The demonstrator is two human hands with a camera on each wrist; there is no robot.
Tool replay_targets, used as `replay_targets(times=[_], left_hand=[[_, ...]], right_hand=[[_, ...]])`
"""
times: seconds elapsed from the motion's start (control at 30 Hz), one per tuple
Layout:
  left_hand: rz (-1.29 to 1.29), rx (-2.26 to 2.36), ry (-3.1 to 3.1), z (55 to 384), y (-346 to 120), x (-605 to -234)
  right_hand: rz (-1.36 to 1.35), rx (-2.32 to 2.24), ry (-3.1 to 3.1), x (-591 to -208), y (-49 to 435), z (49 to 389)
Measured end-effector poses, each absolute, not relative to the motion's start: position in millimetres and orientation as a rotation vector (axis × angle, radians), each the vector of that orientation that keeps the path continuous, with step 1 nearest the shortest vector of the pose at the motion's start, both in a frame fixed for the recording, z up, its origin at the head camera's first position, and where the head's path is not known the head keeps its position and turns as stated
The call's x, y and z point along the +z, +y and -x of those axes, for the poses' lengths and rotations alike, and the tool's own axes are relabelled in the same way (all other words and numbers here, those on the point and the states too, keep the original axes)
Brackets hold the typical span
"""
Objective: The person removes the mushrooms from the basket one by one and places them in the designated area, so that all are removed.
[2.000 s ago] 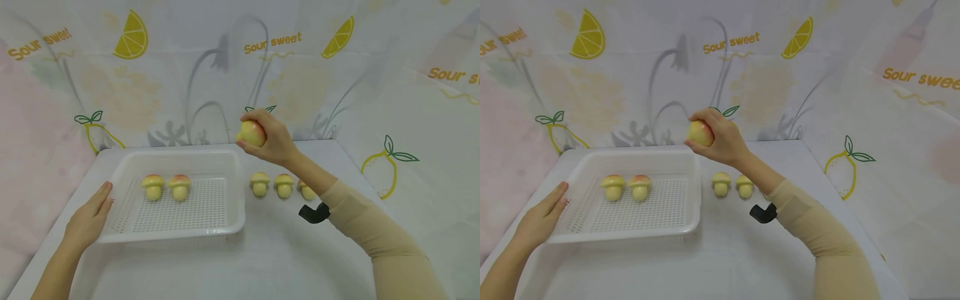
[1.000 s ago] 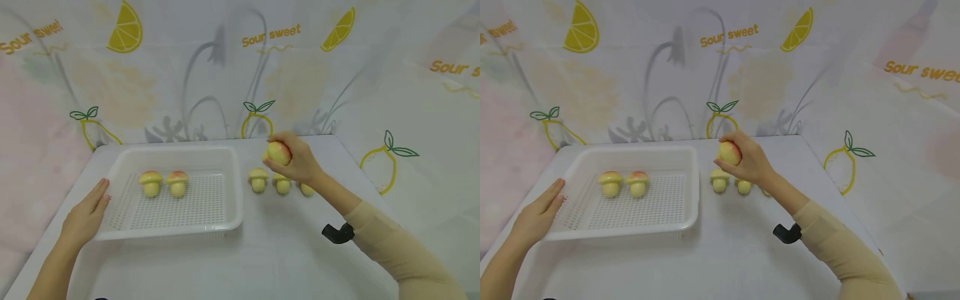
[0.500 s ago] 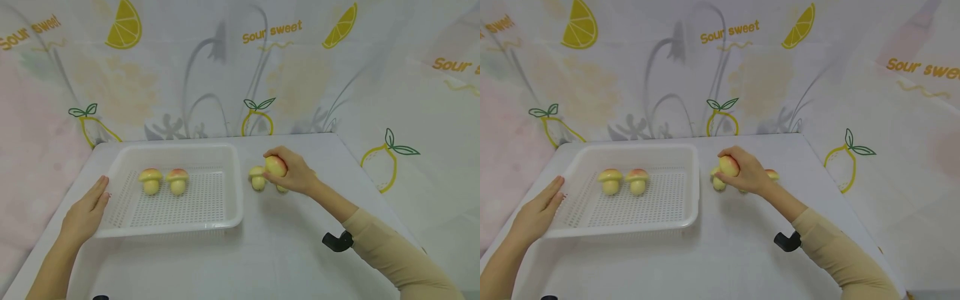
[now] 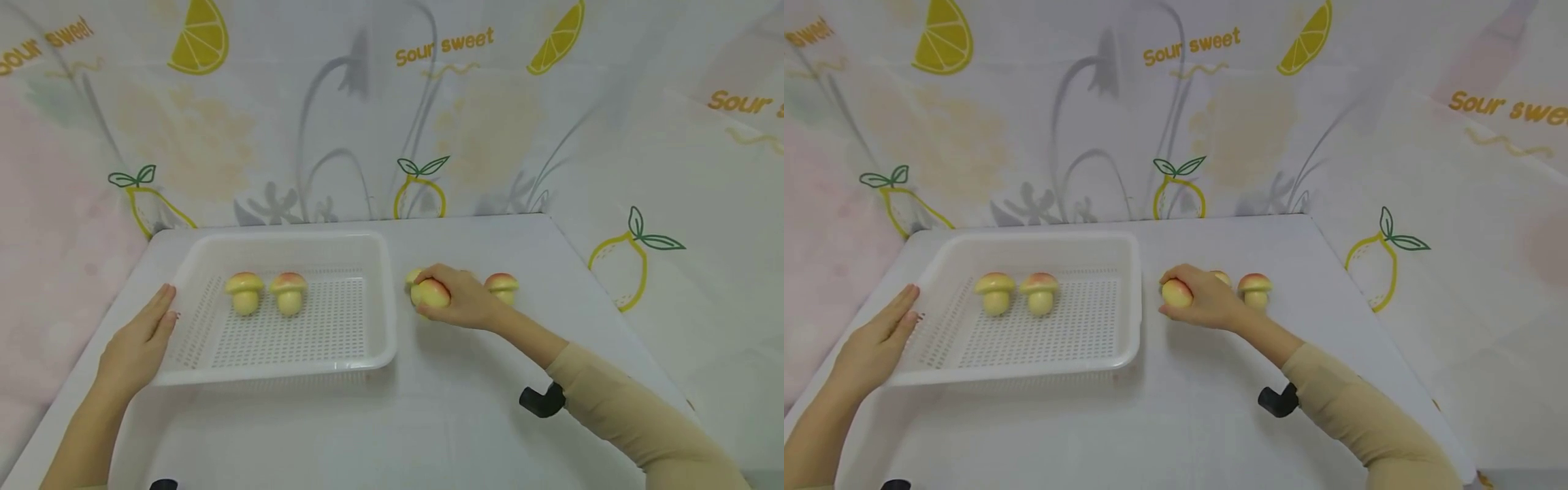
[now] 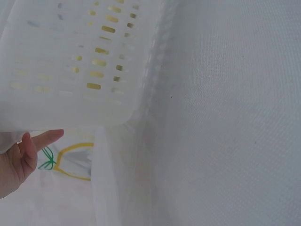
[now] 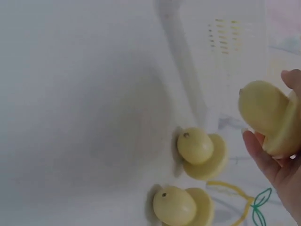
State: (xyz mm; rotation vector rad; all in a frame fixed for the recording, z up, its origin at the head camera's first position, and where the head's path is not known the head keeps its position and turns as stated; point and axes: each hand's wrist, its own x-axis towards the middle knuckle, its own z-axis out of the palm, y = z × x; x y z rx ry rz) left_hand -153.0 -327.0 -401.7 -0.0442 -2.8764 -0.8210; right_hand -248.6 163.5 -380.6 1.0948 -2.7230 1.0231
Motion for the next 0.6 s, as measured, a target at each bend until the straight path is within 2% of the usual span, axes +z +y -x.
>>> replay_targets(times=[0.27, 0.6], left_hand=[[0.062, -0.817, -2.879, 153.3, -328.2, -401.8], [0.078, -0.829, -2.878, 153.0, -328.1, -402.3]], right_hand=[[-1.135, 0.81, -2.927, -402.5, 152.7, 246.4], [-1.181, 0.784, -3.015, -413.5, 148.4, 244.7]])
